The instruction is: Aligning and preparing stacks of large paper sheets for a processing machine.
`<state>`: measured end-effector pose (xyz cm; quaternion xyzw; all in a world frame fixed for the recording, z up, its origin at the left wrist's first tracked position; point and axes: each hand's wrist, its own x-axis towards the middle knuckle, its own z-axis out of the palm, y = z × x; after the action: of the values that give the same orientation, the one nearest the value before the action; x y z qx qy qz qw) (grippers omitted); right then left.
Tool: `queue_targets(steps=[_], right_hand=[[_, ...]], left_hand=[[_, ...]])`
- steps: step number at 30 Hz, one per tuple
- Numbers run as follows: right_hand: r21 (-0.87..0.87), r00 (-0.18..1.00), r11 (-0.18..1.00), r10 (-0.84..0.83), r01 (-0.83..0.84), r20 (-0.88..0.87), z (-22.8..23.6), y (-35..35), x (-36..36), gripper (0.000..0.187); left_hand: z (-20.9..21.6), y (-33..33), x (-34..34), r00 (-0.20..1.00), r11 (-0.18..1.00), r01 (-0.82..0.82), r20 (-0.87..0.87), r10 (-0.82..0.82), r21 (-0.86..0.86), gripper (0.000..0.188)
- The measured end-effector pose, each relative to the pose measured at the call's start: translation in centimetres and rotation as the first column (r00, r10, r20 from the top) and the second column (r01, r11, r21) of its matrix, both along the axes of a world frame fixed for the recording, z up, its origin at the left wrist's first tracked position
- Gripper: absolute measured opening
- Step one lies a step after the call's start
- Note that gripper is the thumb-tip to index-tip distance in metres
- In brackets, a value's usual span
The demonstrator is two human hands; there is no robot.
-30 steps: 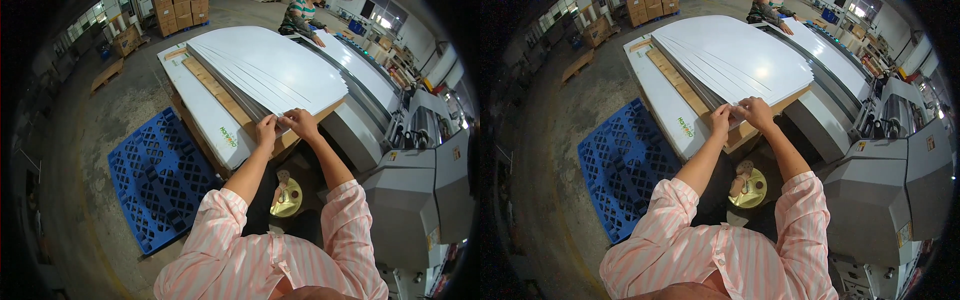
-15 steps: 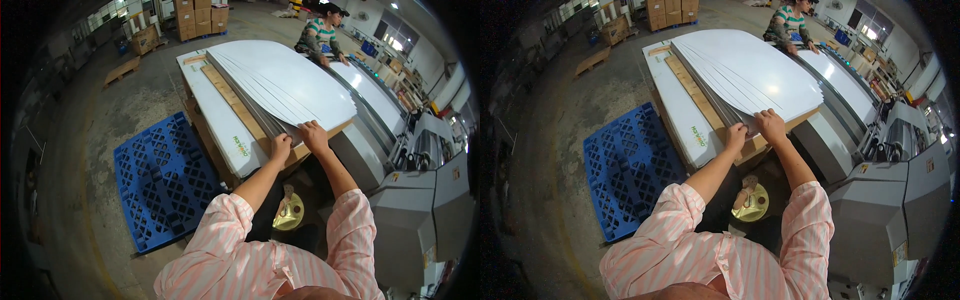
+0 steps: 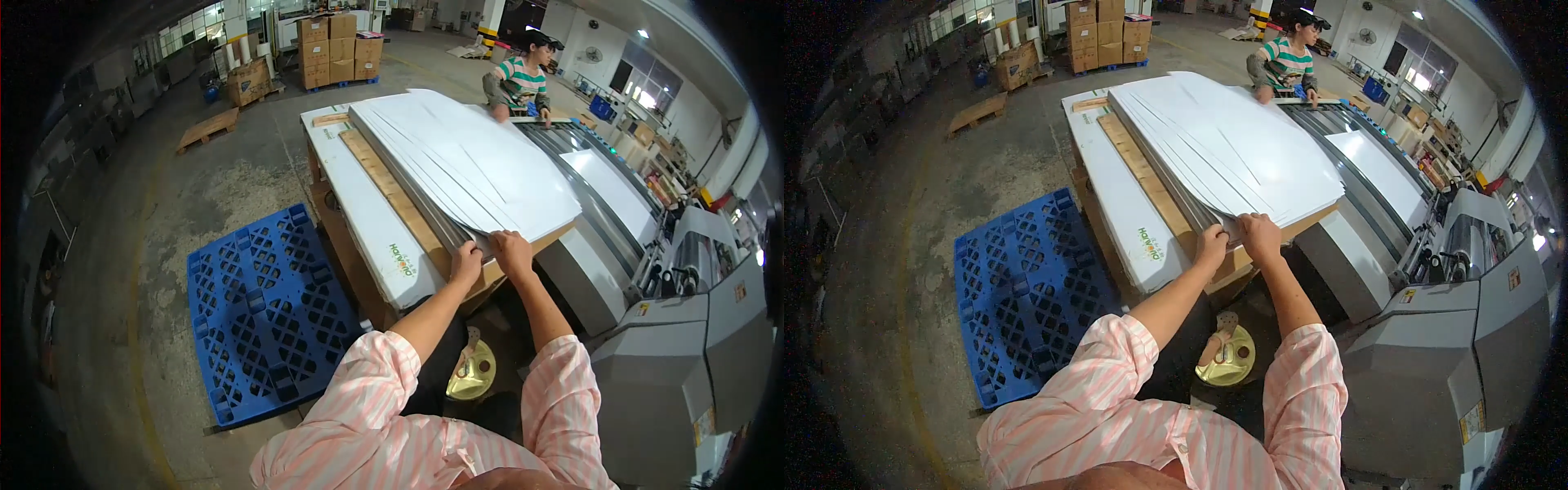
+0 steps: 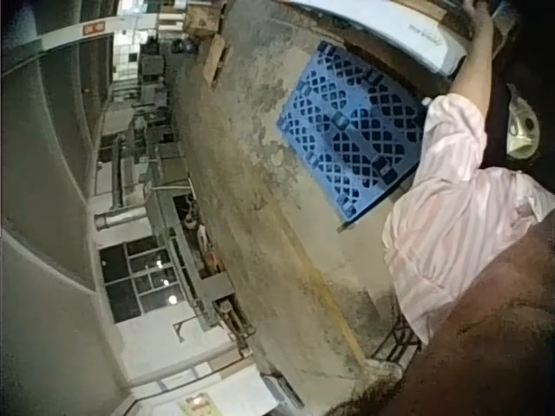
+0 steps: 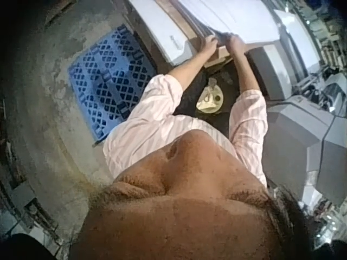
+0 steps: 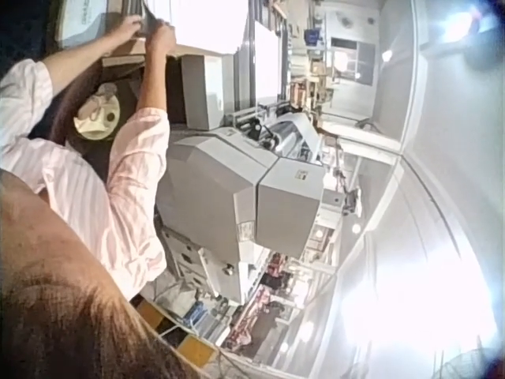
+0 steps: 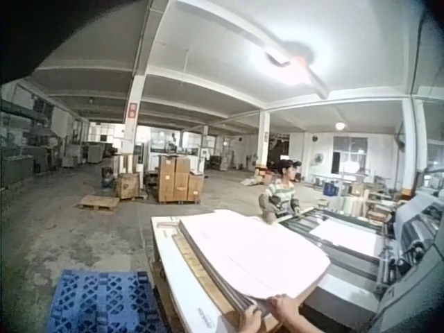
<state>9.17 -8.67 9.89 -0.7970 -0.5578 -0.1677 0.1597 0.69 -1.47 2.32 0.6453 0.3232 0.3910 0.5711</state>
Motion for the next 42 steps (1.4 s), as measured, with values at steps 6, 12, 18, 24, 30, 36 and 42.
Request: queue_targets(steps=[6, 12, 18, 24, 30, 36, 42], right_hand=[[-0.057, 0.999, 0.997, -0.049, 0.049, 0.002, 0.3, 0.8, -0.7, 0.021], [0.076, 0.966, 0.964, 0.253, -0.256, 0.046, 0.1, -1.3, -1.5, 0.024], [0.035, 0.988, 0.998, -0.046, 0.052, -0.15, 2.1, 1.3, 0.5, 0.016], [0.12, 0.997, 0.99, -0.067, 0.07, -0.025, 3.1, 0.0, -1.5, 0.016], [0.189, 0.974, 0.98, 0.098, -0.059, -0.206, -3.3, -5.1, -4.6, 0.02], [0.036, 0.91, 0.992, -0.099, 0.124, -0.402, -11.7, -18.8, -7.1, 0.026], [-0.03, 0.665, 0.96, -0.215, 0.278, -0.715, -14.9, -24.9, -10.8, 0.029]], left_hand=[[-0.7, 0.6, 0.1, 0.993, 0.997, -0.032, 0.113, 0.024, 0.073, 0.021], [0.7, -0.1, -0.8, 0.931, 0.846, 0.311, 0.318, -0.18, -0.432, 0.044], [0.6, -0.9, -0.2, 0.988, 0.986, 0.059, 0.151, -0.036, -0.155, 0.035], [-0.6, -0.3, 0.6, 0.999, 0.993, 0.04, -0.016, -0.042, -0.111, 0.031], [-3.1, 1.8, 1.8, 0.985, 0.999, 0.016, 0.171, -0.009, -0.041, 0.028], [-4.3, 2.1, 3.3, 0.99, 0.987, 0.143, 0.002, -0.144, -0.068, 0.024], [-5.4, 7.5, 2.6, 0.999, 0.991, 0.042, 0.008, -0.042, -0.129, 0.025]])
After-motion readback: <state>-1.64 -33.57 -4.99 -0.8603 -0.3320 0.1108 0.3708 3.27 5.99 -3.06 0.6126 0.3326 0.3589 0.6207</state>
